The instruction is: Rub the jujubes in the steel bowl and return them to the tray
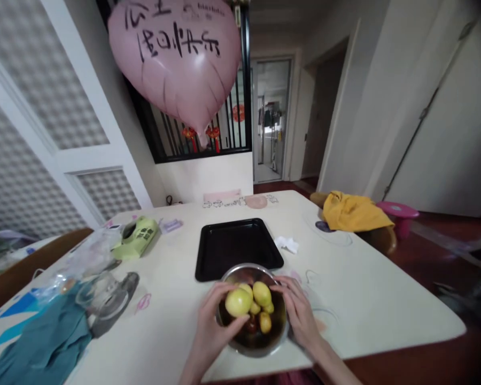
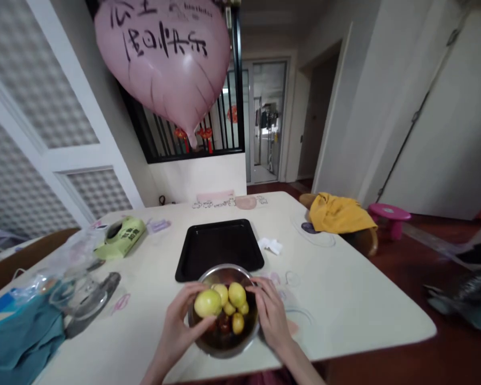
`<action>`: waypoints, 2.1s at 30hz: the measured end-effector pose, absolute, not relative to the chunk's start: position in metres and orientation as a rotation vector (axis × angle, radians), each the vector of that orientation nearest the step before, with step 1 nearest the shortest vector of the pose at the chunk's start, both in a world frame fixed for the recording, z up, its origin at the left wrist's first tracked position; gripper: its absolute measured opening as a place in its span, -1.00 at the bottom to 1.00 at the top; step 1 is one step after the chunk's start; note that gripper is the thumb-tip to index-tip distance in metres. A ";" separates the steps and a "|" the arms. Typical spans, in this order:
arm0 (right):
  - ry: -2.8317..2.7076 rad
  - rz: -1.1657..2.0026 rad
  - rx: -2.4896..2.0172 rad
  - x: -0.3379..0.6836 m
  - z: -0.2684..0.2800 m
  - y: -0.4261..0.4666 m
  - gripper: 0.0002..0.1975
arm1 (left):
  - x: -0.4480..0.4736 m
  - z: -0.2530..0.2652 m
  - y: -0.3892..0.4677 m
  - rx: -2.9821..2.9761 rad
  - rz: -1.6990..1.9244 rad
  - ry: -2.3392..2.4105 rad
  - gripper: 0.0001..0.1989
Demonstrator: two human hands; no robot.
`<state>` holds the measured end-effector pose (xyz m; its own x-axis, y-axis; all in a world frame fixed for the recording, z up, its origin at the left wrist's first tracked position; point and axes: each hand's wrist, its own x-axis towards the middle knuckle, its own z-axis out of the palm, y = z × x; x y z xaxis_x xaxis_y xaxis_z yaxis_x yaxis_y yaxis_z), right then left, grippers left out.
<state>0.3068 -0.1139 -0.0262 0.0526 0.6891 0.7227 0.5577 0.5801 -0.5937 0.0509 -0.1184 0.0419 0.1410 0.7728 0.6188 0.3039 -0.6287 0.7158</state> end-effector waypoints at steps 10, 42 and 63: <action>-1.625 0.074 -1.082 0.309 -0.026 -0.114 -0.63 | 0.046 0.042 -0.128 2.089 1.477 0.893 -0.54; -1.648 0.188 -1.057 0.302 -0.022 -0.113 -0.52 | 0.056 0.021 -0.141 2.273 1.283 1.058 -0.63; -1.644 0.189 -1.044 0.302 -0.026 -0.111 -0.52 | 0.056 0.014 -0.130 2.239 1.487 1.041 -0.64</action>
